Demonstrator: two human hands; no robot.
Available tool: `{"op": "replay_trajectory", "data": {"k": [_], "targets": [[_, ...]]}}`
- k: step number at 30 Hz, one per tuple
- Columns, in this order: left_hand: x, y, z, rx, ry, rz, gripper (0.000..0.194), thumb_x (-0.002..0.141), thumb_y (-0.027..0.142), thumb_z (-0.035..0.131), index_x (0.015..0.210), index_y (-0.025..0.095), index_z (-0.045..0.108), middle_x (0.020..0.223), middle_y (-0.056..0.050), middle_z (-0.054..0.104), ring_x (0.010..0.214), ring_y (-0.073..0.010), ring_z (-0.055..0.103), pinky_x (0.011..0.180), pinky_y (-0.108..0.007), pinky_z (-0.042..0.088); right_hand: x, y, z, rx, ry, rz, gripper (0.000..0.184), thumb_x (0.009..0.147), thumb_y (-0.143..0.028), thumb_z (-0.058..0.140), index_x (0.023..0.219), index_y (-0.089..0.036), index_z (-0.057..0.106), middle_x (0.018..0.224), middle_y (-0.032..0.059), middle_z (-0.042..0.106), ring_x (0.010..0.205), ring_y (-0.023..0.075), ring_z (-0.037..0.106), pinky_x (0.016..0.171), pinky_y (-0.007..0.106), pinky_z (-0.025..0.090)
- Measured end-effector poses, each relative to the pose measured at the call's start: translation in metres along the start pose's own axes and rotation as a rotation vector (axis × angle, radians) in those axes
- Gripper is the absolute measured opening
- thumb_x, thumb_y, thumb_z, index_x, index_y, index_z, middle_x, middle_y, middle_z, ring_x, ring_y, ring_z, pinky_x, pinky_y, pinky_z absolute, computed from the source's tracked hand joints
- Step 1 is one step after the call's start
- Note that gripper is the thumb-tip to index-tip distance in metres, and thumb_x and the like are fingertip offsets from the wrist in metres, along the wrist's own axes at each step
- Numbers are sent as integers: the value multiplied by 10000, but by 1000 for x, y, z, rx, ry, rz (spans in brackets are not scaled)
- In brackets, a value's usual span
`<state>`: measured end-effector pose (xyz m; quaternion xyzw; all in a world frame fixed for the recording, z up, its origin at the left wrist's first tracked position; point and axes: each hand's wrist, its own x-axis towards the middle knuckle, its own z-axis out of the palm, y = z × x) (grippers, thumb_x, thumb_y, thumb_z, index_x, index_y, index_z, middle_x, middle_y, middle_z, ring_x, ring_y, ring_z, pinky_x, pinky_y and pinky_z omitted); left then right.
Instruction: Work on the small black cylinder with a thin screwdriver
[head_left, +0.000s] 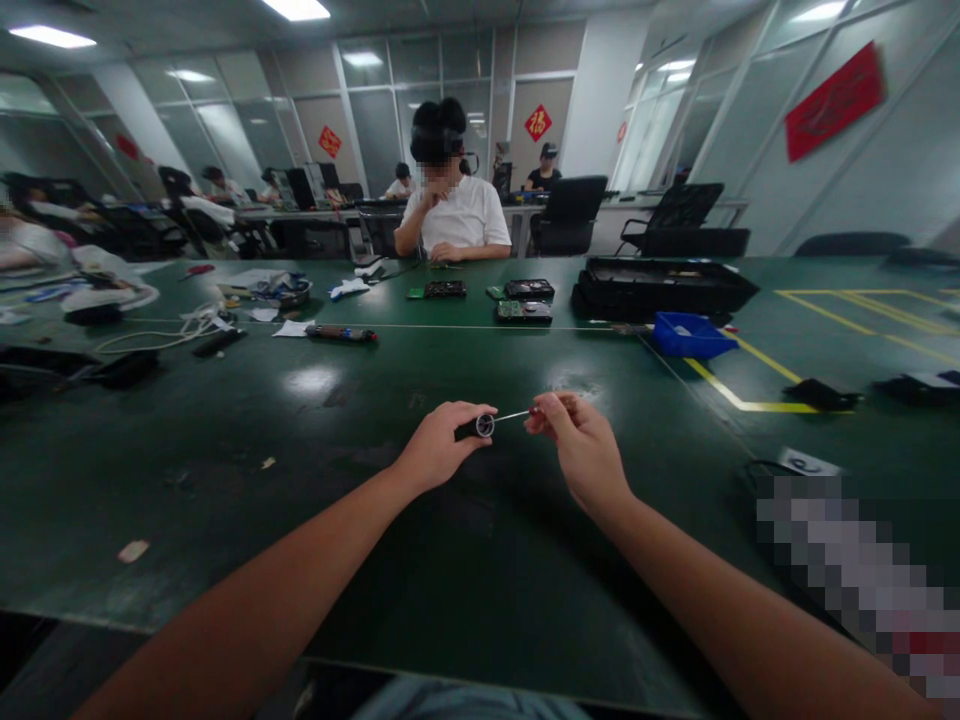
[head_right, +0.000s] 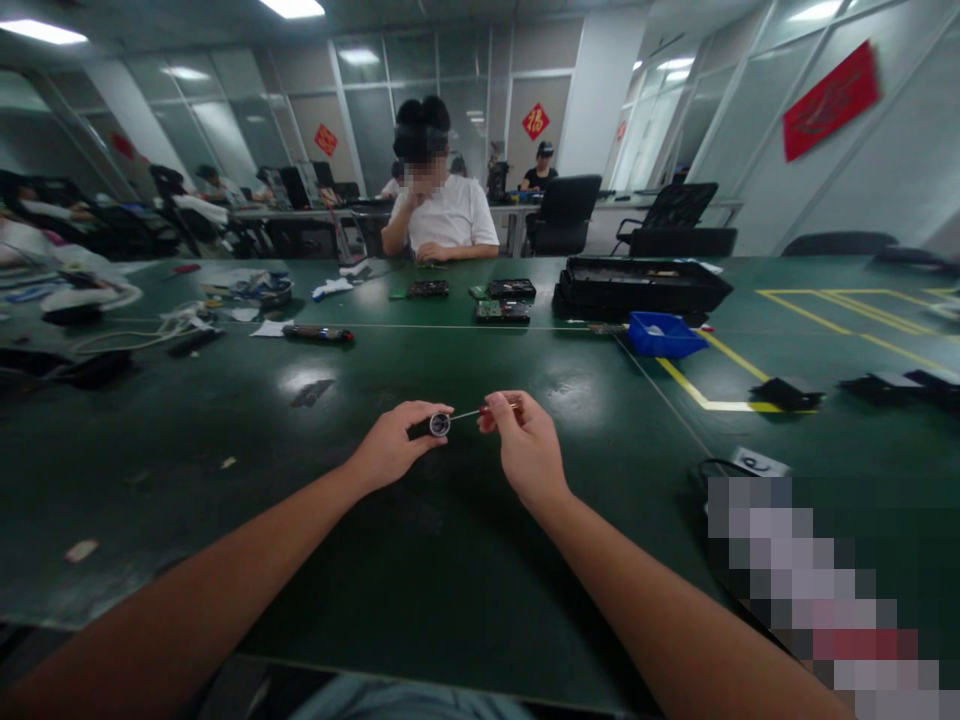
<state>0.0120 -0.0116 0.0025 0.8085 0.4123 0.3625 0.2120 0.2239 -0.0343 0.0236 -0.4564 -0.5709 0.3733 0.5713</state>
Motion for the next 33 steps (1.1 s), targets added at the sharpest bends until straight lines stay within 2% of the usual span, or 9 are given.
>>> {"op": "replay_trajectory", "data": {"k": [5,9,12,19,26,30,33], "targets": [[-1,0,1,0,-25,51,381,858,214,716,1234,254,665,1221,-31,693,1157,-209,594,1041,-387,429,0,3,1,9,50,-4,330,921,-523,585,919,-198,643,787,40,666,737,187,651,756,372,545],[0,-1,1,-18,4,19,384,860,225,714,1238,265,661,1237,-27,685,1172,-216,587,1048,-395,422,7,6,-1,271,64,171,317,876,-526,630,842,-211,618,724,7,611,650,170,610,717,376,568],[1,-1,1,-4,-13,8,391,860,233,715,1246,264,656,1229,-26,686,1161,-221,589,1039,-393,424,9,8,-2,329,108,185,276,860,-483,670,852,-211,625,757,-1,609,665,151,603,722,351,562],[0,1,0,2,-12,-3,400,859,259,718,1253,261,650,1209,-31,689,1137,-229,593,1020,-396,431,1,1,-2,-60,74,-58,248,944,-450,573,923,-208,621,773,20,667,712,173,644,720,346,522],[1,3,-1,14,-1,-36,390,853,252,722,1239,264,661,1197,-35,692,1139,-236,593,1017,-404,435,-6,-18,-2,-278,-7,-130,258,930,-450,588,927,-200,650,747,36,714,685,188,681,663,322,511],[0,1,1,10,6,-25,392,849,261,733,1234,268,662,1204,-30,692,1138,-229,595,1023,-400,435,-7,-21,-5,-463,7,-176,303,876,-500,662,783,-212,650,666,20,696,599,180,645,579,300,462],[0,-1,1,11,2,-15,392,849,255,732,1234,271,663,1195,-29,694,1128,-228,599,1016,-401,439,-7,-18,-6,-462,-12,-199,256,905,-466,633,874,-214,659,746,34,714,661,194,673,610,309,486]]}}
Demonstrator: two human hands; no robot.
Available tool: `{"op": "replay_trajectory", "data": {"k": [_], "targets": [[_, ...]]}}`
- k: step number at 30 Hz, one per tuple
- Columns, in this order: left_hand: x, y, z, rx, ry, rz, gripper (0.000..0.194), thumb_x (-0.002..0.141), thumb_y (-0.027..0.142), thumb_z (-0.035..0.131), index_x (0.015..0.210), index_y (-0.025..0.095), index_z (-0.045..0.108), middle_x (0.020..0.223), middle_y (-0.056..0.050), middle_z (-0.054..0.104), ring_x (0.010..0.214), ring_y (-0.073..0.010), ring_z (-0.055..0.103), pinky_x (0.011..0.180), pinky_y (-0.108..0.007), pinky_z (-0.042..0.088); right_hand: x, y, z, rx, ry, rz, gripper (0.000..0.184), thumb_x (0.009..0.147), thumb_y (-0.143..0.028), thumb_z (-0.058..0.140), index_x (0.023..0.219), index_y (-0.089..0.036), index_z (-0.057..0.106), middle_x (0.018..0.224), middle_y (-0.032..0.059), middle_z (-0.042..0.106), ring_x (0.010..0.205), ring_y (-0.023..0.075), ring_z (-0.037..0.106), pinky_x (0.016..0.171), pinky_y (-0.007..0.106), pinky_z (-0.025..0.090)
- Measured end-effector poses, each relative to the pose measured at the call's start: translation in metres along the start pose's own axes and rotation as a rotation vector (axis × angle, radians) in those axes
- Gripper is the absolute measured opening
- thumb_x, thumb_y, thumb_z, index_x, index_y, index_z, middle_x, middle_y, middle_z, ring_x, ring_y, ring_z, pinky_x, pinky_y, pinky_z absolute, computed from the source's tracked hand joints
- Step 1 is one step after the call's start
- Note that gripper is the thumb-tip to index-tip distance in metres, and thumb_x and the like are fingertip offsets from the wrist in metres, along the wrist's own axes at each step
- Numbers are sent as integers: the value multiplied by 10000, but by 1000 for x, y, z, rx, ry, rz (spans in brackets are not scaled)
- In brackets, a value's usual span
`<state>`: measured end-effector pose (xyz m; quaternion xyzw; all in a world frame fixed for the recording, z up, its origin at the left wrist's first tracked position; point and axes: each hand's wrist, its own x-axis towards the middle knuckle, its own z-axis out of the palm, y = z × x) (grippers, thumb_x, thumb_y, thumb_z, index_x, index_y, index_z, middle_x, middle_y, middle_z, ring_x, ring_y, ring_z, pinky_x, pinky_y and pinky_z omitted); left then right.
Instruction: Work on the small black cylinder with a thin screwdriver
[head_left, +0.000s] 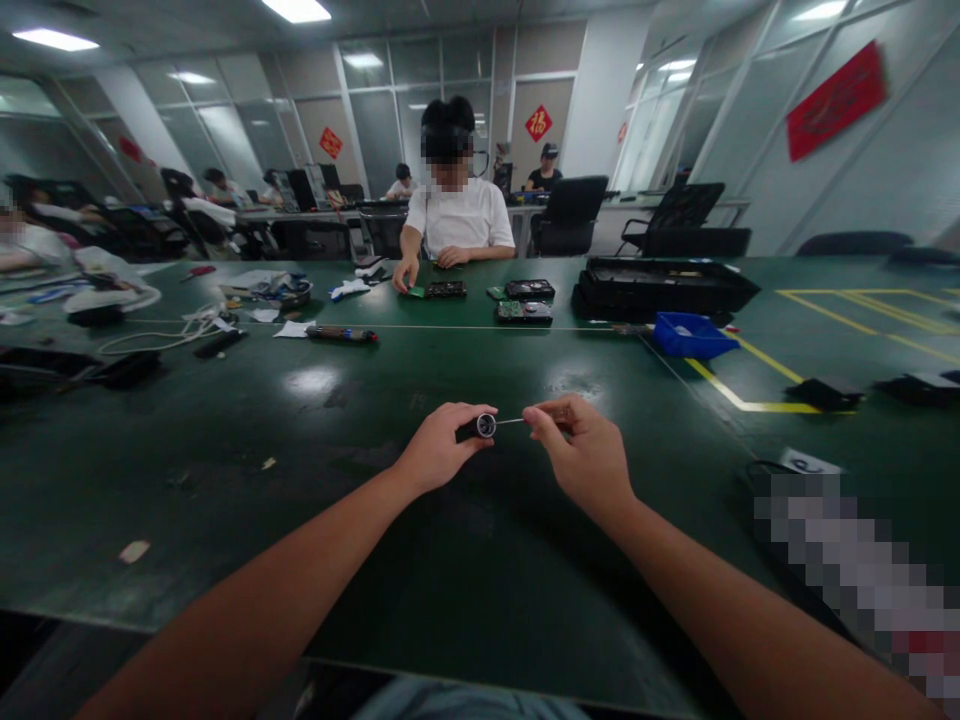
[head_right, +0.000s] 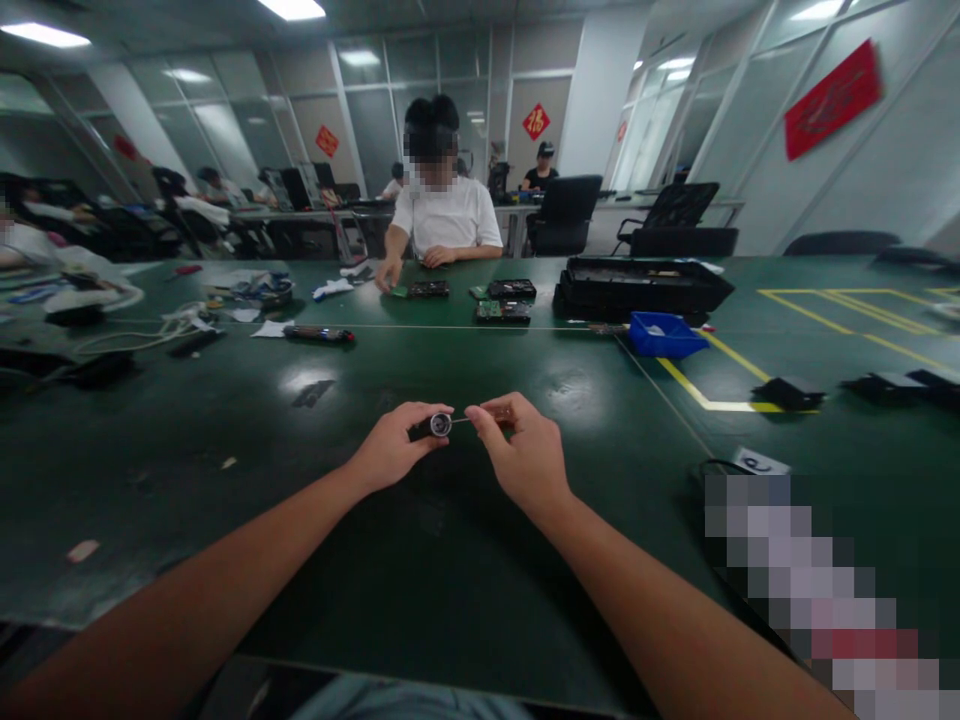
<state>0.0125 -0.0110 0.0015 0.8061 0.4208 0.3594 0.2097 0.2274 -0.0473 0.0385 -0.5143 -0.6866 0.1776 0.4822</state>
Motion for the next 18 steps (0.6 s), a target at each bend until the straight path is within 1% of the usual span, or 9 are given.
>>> {"op": "replay_trajectory", "data": {"k": [3,5,7,8,10,11,12,15,18], "targets": [[0,0,0,5,2,-14,388,851,249,727,1234,267,664,1192,-33,693,1132,-231,597,1016,-406,437,-1,3,2,59,-39,-42,244,938,-372,589,1128,-223,621,903,55,719,791,209,699,689,328,524],[0,0,-1,5,2,-19,386,852,240,724,1233,263,663,1193,-34,692,1137,-230,595,1017,-404,435,-1,4,2,76,-76,-78,268,935,-327,585,1185,-229,595,953,56,708,835,207,698,740,335,532],[1,-1,-1,0,3,-16,386,850,229,725,1230,262,662,1190,-31,692,1133,-226,597,1013,-397,435,-1,4,2,68,-99,-91,219,942,-337,576,1127,-229,620,939,48,705,826,201,694,755,334,525],[1,-1,-1,-4,3,-12,385,848,224,727,1226,261,663,1188,-28,692,1129,-223,599,1012,-392,434,-1,4,2,55,-100,-82,192,955,-362,557,1065,-227,639,888,39,703,786,195,688,730,329,517],[0,-1,0,-10,4,-5,384,843,220,731,1220,261,666,1184,-23,694,1123,-218,601,1011,-385,434,-1,3,2,30,-94,-45,243,987,-411,497,972,-226,655,755,18,672,682,183,659,652,318,489],[0,-1,0,-10,4,-3,386,841,221,734,1219,261,667,1182,-23,695,1121,-217,602,1009,-384,434,-1,3,2,32,-87,-27,262,997,-417,475,971,-226,653,716,11,655,652,180,646,629,316,478],[0,-1,0,-10,5,-1,388,839,223,737,1218,261,668,1181,-23,696,1119,-218,603,1009,-384,434,-1,4,2,47,-76,-15,254,998,-410,470,999,-227,645,714,9,652,650,180,645,625,316,477],[0,-2,1,-11,12,-4,392,839,230,737,1223,264,668,1181,-27,695,1117,-223,604,1007,-387,437,-1,4,4,187,-29,25,225,957,-381,546,1105,-220,599,851,37,690,769,199,683,708,339,517],[0,-2,0,-16,26,-12,391,846,237,728,1231,268,665,1185,-29,692,1127,-226,602,1013,-394,437,1,6,8,364,-7,122,232,912,-417,609,1002,-203,623,870,56,694,799,207,681,770,368,538]]}}
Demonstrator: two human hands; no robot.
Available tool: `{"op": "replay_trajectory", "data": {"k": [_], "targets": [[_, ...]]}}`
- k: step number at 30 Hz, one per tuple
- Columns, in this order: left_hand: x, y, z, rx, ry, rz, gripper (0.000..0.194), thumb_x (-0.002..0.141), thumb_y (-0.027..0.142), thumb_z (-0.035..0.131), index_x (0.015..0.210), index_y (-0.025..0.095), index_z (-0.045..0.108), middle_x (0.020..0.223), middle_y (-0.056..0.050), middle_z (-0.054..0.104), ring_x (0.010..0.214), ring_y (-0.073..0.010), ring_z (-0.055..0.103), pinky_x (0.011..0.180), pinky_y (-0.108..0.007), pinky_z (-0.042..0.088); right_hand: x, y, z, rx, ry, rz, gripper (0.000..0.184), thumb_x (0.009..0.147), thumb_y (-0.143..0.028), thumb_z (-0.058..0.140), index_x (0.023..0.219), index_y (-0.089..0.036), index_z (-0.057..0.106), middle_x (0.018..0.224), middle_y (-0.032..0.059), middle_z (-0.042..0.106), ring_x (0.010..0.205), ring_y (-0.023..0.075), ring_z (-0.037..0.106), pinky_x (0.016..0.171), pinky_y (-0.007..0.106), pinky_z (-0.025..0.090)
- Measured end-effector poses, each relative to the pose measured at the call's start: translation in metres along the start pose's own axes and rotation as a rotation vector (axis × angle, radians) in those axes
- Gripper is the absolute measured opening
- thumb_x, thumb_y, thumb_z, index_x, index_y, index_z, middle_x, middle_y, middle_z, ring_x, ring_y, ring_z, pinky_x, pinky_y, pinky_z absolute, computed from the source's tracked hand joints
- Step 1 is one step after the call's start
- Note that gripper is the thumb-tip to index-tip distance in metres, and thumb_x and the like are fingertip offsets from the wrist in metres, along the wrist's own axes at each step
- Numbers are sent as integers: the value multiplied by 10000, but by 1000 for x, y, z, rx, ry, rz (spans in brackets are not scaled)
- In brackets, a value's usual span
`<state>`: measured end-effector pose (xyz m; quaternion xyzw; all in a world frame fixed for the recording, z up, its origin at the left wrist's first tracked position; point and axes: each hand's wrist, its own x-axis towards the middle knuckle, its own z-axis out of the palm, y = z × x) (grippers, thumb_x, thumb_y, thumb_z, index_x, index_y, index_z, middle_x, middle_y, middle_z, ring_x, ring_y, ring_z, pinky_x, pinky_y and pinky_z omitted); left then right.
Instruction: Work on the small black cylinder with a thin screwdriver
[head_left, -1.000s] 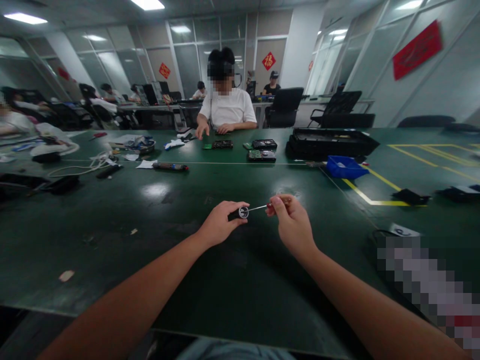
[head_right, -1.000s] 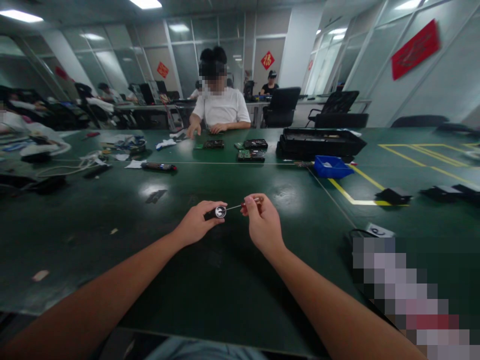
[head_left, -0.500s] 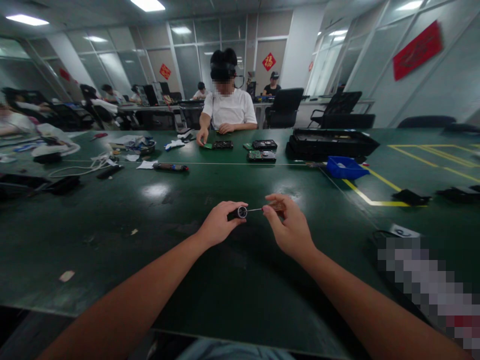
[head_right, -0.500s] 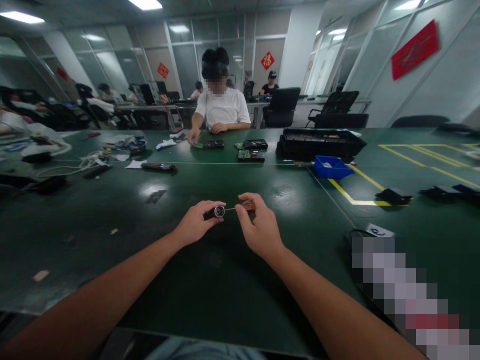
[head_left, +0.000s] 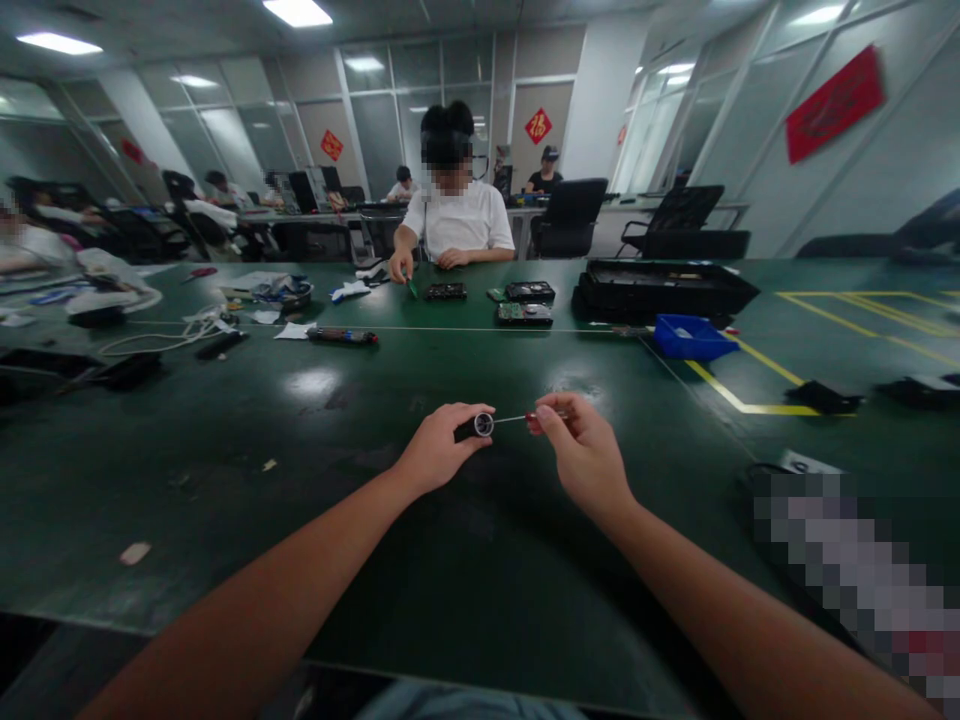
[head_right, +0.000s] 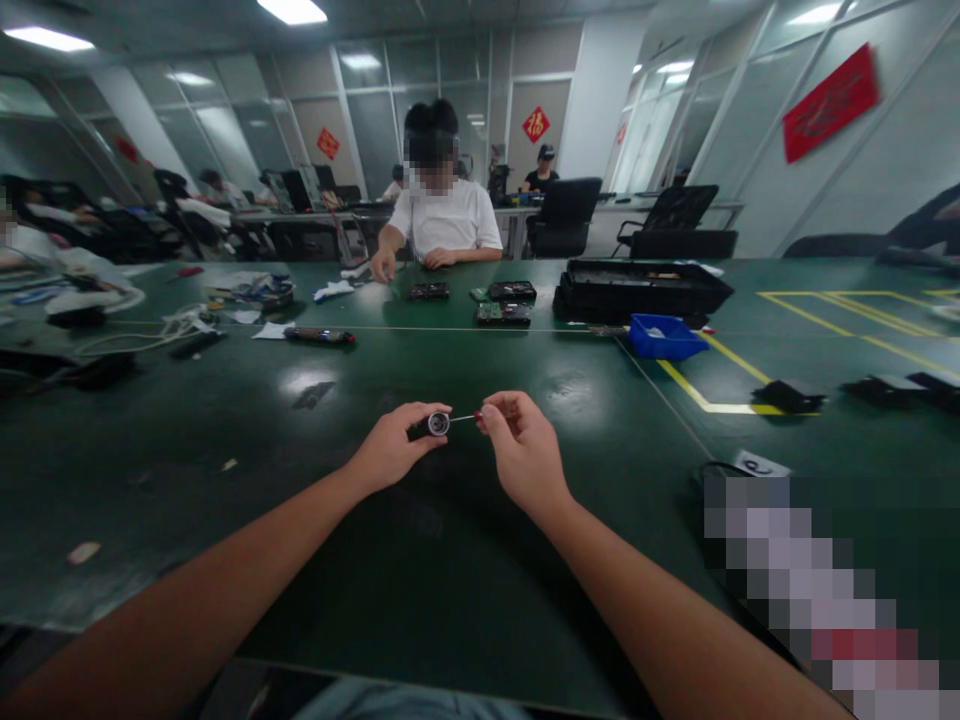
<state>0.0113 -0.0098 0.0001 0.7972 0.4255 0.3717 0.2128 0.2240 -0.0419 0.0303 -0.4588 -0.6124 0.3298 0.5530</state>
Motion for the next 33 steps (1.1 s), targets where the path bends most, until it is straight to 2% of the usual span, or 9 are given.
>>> {"op": "replay_trajectory", "data": {"k": [6,8,10,12,18,24,28,30,33], "targets": [[0,0,-2,-17,-31,76,384,862,222,711,1239,274,662,1231,-28,681,1167,-212,586,1049,-401,424,11,11,0,387,89,270,275,867,-479,652,872,-205,642,788,30,627,706,177,618,760,384,578],[0,0,-3,-6,-33,74,388,868,226,704,1250,277,656,1243,-29,677,1179,-214,580,1050,-408,423,14,14,-1,446,57,363,259,869,-459,648,832,-204,623,736,22,598,652,168,595,739,394,591],[0,1,-2,6,-36,46,391,868,237,706,1254,276,654,1243,-31,678,1175,-220,579,1044,-415,428,15,16,-2,400,91,333,250,874,-454,640,843,-207,617,750,24,606,660,169,601,732,391,594],[0,1,-2,15,-43,23,391,866,250,710,1253,271,655,1233,-34,682,1161,-225,583,1037,-421,432,14,16,-2,319,117,244,257,885,-466,626,881,-209,616,797,31,632,701,174,623,746,387,589],[1,4,-1,21,-40,10,399,856,253,717,1250,264,657,1197,-42,690,1128,-235,592,1014,-411,440,8,12,-1,60,60,50,301,920,-486,591,950,-189,630,827,46,677,752,187,657,764,380,549],[1,5,-1,31,-24,-2,388,846,243,726,1229,257,665,1159,-38,698,1099,-233,601,990,-397,445,5,-3,-4,-130,8,-13,306,934,-485,575,937,-187,648,792,53,720,721,191,680,699,337,522],[1,6,-2,29,-27,-8,386,848,239,722,1229,263,663,1164,-35,696,1106,-233,602,992,-402,446,3,-7,-7,-364,15,-28,376,893,-551,619,729,-212,619,606,8,671,529,155,597,533,285,427],[1,6,-2,23,-27,-7,389,850,239,720,1233,261,660,1165,-35,695,1108,-232,603,999,-403,445,2,-7,-8,-428,25,-48,408,882,-561,628,663,-220,584,553,-5,641,481,142,556,499,279,389],[0,6,-3,16,-22,-13,390,851,238,719,1236,260,659,1172,-34,692,1119,-231,600,1007,-402,442,2,-7,-7,-426,15,-82,326,894,-511,627,748,-219,629,621,9,674,546,164,610,535,292,429]]}}
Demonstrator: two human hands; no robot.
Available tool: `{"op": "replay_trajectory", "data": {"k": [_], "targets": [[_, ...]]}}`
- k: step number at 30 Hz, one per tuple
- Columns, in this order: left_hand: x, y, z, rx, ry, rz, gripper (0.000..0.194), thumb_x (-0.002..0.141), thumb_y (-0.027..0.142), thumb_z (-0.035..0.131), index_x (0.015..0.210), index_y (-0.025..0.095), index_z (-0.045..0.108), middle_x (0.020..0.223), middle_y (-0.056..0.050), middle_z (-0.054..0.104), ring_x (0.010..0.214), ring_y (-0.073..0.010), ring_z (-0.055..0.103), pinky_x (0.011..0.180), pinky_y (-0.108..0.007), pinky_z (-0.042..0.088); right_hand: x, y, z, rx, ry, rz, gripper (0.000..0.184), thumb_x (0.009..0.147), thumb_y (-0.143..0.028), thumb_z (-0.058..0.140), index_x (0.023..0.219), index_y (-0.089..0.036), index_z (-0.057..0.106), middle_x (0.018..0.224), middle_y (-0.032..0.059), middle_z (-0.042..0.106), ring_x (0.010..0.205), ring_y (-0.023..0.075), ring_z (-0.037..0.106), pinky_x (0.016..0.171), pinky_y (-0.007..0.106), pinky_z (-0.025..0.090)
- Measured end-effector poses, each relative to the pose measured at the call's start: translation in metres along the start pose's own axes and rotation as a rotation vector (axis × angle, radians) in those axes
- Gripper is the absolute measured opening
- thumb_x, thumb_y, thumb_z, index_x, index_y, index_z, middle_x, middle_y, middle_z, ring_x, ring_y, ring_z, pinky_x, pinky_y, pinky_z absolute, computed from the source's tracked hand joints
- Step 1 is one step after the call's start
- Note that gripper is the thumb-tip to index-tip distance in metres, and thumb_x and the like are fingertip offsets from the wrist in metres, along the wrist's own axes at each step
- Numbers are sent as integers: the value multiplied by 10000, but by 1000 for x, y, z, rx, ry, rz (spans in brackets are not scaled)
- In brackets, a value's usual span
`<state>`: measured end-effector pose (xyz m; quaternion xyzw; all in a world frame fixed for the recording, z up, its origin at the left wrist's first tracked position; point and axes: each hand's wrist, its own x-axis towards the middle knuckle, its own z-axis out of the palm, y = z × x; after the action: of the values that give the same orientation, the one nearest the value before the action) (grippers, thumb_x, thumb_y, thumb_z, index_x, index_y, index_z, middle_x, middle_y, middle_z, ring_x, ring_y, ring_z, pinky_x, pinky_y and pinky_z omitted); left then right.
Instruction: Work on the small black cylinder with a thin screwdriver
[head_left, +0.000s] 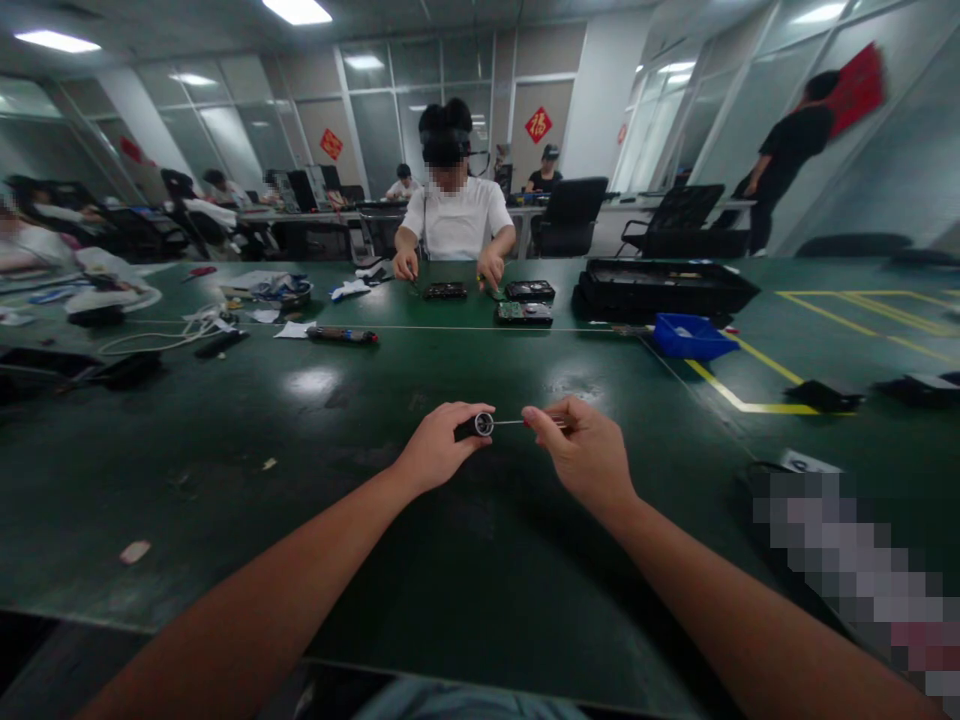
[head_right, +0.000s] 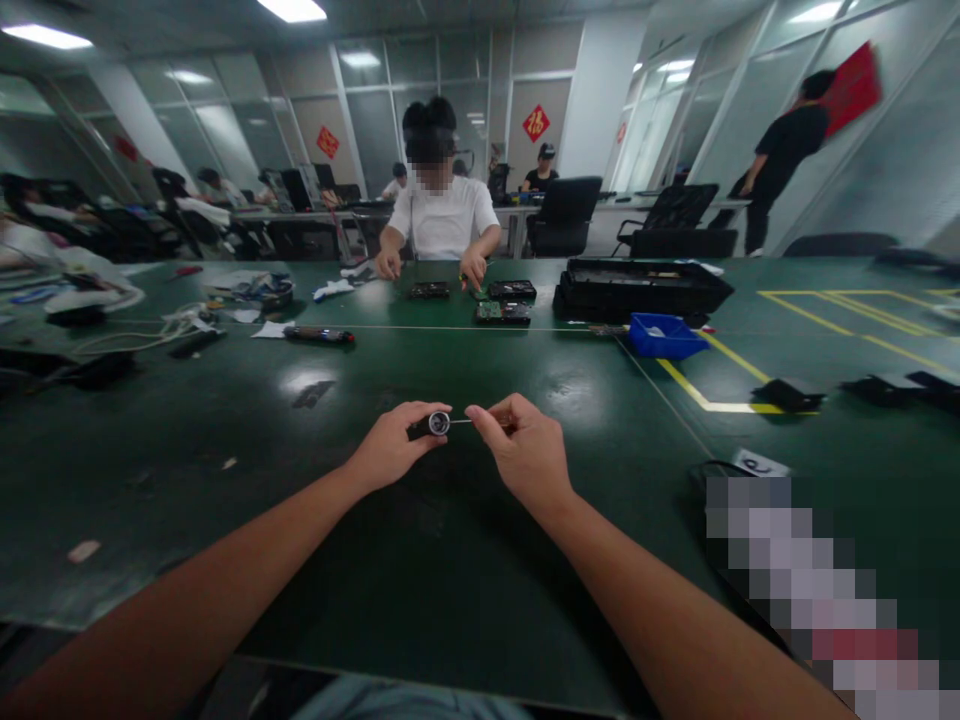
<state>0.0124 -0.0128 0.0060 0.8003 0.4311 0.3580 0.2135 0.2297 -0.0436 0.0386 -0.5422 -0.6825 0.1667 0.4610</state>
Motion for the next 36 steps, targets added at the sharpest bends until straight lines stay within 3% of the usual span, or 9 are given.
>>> {"op": "replay_trajectory", "data": {"k": [3,6,12,15,17,23,28,32,36], "targets": [[0,-1,0,-3,-3,-5,392,852,238,717,1239,266,657,1180,-36,689,1133,-235,594,1008,-404,440,-2,-2,0,52,-28,-59,192,917,-395,595,958,-218,660,816,41,725,722,202,685,641,323,503],[0,-3,0,0,-8,-1,396,850,228,719,1238,269,656,1179,-31,687,1129,-231,594,1005,-403,438,-3,-4,-1,82,-83,-84,213,906,-329,583,1086,-227,633,942,55,722,800,215,695,651,324,514],[0,-3,0,-18,1,-5,386,851,229,718,1232,255,662,1185,-36,687,1138,-226,594,1025,-405,433,-3,-6,-1,75,-121,-10,269,998,-414,445,1035,-223,631,650,-9,631,586,175,622,579,309,450],[0,-2,1,-8,3,-5,393,850,239,718,1238,252,660,1195,-48,686,1147,-237,596,1031,-423,437,-4,-5,1,126,-77,-10,233,952,-348,520,1144,-223,562,788,15,676,689,189,654,617,311,469],[0,-2,1,2,6,-8,395,848,242,717,1239,252,661,1192,-52,687,1144,-242,599,1032,-433,438,-4,-3,1,147,-68,-24,221,925,-330,551,1122,-228,552,867,32,687,764,199,666,659,318,484],[1,-1,0,10,-3,-11,384,846,238,717,1227,254,669,1185,-49,690,1136,-243,603,1024,-422,443,-3,0,3,197,-84,31,197,969,-407,495,995,-232,582,742,8,649,660,182,631,629,323,484],[0,-3,1,4,20,-27,401,849,235,718,1244,266,658,1207,-37,683,1154,-237,595,1035,-419,437,1,6,9,409,-39,96,244,899,-428,625,988,-201,622,881,62,712,811,211,692,784,380,546],[0,-3,2,-13,17,-17,398,847,214,721,1237,261,660,1202,-35,681,1145,-223,600,1032,-407,442,3,12,16,569,-22,188,307,902,-486,615,959,-187,655,814,47,686,766,193,670,810,401,559],[2,-6,-1,15,11,80,385,861,215,710,1241,259,661,1225,-41,677,1159,-215,593,1051,-412,433,9,19,19,761,-35,360,283,891,-486,624,896,-203,639,796,37,661,730,191,666,799,416,586]]}}
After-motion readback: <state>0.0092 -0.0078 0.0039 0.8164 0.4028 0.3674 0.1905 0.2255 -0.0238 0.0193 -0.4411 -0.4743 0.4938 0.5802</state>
